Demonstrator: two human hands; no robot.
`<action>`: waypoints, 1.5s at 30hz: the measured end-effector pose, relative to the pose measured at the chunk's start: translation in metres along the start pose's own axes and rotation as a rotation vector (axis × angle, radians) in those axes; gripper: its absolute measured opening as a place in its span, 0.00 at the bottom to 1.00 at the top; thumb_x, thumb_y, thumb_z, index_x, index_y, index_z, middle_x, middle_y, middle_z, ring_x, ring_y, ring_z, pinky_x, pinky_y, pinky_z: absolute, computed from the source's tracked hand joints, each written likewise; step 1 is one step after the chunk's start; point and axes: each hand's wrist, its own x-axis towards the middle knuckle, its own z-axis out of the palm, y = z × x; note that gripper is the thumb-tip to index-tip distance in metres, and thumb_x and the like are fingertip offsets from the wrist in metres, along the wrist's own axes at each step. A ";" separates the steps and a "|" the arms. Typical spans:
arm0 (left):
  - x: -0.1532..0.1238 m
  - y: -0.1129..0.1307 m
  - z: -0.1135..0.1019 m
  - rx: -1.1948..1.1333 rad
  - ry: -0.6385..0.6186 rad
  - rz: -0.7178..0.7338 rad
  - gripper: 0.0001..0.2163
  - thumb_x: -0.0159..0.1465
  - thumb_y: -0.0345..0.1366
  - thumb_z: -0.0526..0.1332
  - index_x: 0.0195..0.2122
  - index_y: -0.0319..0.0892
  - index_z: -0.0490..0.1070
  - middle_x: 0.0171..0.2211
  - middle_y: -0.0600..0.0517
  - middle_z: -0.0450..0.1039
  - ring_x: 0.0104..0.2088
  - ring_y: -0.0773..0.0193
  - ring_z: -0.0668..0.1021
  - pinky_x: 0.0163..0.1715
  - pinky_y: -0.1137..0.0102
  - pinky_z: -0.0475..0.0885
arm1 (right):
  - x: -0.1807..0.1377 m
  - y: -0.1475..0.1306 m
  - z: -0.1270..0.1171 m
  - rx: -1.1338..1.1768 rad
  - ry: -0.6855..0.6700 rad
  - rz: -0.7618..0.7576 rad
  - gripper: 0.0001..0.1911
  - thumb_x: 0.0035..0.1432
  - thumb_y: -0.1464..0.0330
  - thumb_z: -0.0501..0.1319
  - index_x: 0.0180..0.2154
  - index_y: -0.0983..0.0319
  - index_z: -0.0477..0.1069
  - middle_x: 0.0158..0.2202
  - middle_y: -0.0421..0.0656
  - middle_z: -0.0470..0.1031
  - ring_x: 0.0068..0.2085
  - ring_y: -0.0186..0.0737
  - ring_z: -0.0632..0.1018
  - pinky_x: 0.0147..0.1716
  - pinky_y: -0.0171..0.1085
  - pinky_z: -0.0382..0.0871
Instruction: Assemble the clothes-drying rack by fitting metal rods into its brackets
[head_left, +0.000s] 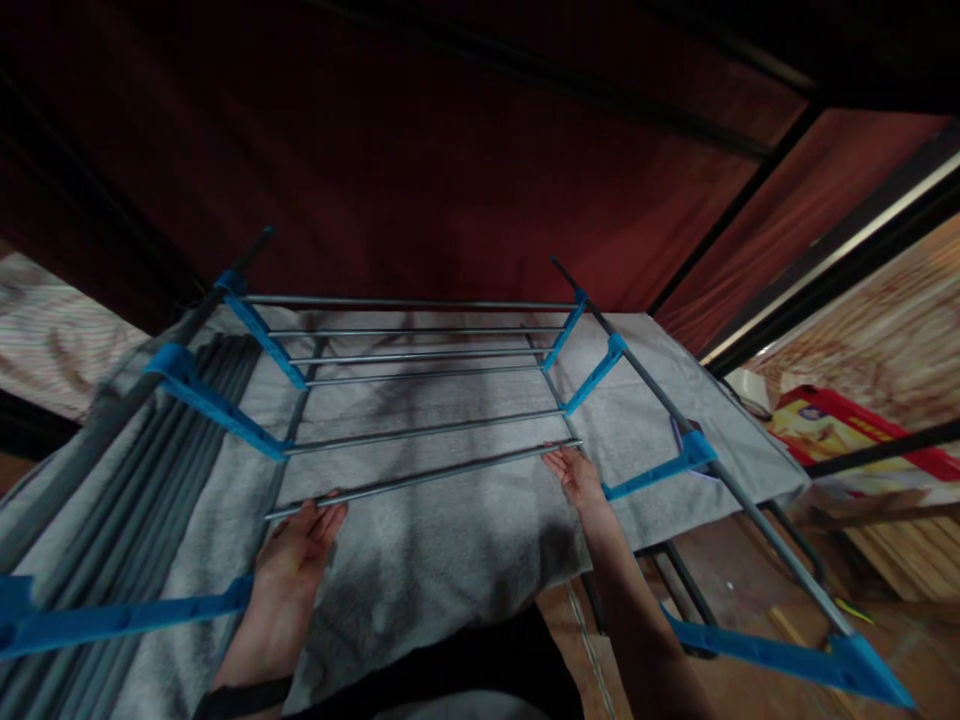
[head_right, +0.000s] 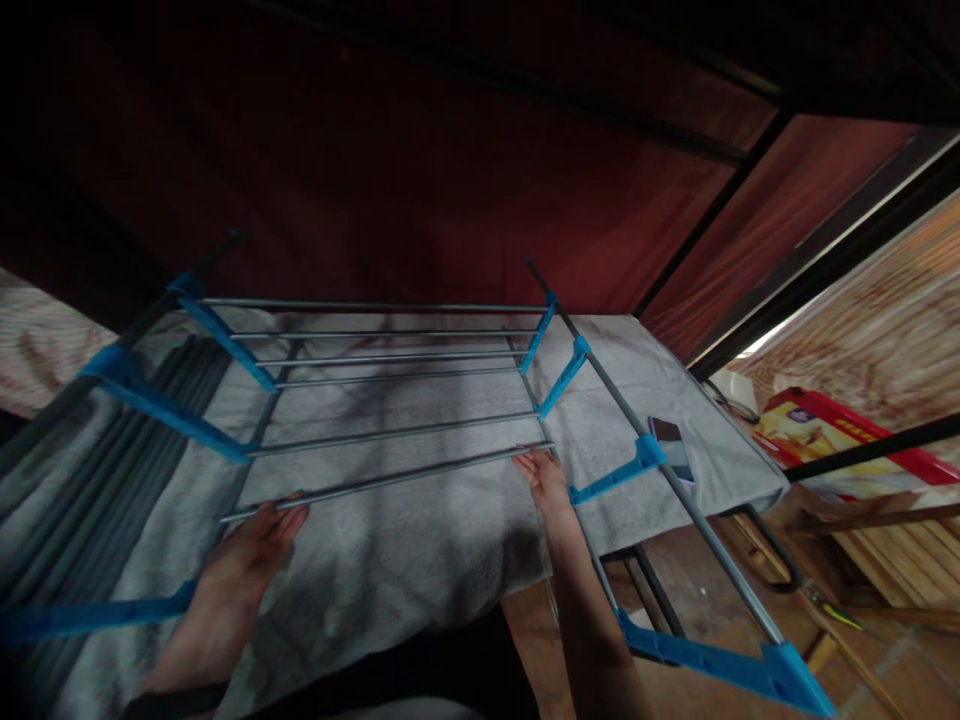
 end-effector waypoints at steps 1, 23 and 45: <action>0.000 0.000 0.000 0.001 0.005 -0.006 0.16 0.72 0.18 0.64 0.31 0.44 0.72 0.29 0.55 0.84 0.31 0.63 0.88 0.38 0.69 0.89 | 0.001 0.000 0.001 0.000 0.012 0.004 0.17 0.59 0.74 0.82 0.34 0.55 0.76 0.30 0.39 0.87 0.32 0.43 0.89 0.38 0.40 0.91; 0.001 0.003 0.007 0.042 -0.022 -0.047 0.17 0.75 0.15 0.62 0.33 0.42 0.78 0.30 0.52 0.83 0.27 0.66 0.86 0.34 0.74 0.89 | 0.013 0.004 0.006 -0.114 0.089 0.023 0.18 0.65 0.64 0.83 0.36 0.54 0.74 0.26 0.37 0.82 0.28 0.41 0.85 0.32 0.39 0.88; -0.015 0.005 0.012 0.007 0.004 -0.050 0.18 0.77 0.15 0.59 0.33 0.39 0.76 0.29 0.51 0.83 0.24 0.67 0.85 0.34 0.73 0.88 | 0.002 -0.003 0.009 -0.169 0.102 0.018 0.16 0.63 0.69 0.80 0.34 0.55 0.73 0.26 0.38 0.82 0.28 0.41 0.86 0.33 0.38 0.88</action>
